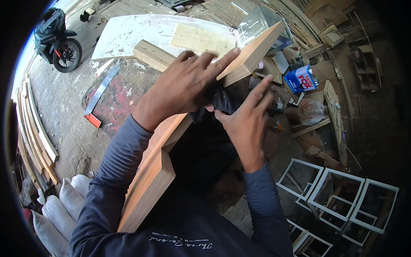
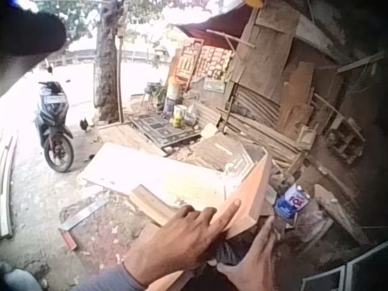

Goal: Applying edge banding to a wooden board using a heat gun and a cloth-wrapped block to press and smooth it.

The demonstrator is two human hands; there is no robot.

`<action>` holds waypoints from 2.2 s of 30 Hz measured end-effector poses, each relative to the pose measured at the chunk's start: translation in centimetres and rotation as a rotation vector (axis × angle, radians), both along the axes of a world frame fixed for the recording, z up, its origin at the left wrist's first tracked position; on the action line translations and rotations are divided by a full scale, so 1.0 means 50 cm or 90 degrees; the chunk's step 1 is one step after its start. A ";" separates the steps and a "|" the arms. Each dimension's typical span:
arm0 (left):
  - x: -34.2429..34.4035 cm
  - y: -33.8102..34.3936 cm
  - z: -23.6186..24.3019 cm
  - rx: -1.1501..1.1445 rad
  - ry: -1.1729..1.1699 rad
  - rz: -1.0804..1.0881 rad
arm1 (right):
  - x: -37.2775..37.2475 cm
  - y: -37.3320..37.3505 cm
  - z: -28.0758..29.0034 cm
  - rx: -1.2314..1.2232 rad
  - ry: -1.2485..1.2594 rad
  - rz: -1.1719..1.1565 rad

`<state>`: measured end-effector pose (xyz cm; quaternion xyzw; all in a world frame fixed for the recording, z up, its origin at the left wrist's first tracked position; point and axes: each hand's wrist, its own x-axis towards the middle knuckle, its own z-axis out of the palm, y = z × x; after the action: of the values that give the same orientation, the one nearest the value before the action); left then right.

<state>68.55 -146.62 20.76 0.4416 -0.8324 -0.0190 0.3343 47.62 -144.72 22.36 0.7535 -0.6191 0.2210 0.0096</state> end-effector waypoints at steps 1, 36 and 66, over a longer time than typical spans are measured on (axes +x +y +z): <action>-0.004 -0.001 0.000 0.044 -0.011 -0.006 | -0.001 -0.006 -0.006 -0.009 -0.003 0.066; 0.002 -0.022 -0.032 0.013 0.064 -0.049 | -0.027 -0.003 -0.035 -0.002 0.147 0.173; -0.037 -0.032 -0.078 -0.158 -0.013 0.025 | -0.017 0.028 0.037 0.129 0.105 0.080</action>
<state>66.68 -148.20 16.88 0.4131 -0.8231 0.0951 0.3778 46.79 -143.33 24.18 0.8034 -0.5870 0.0949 -0.0291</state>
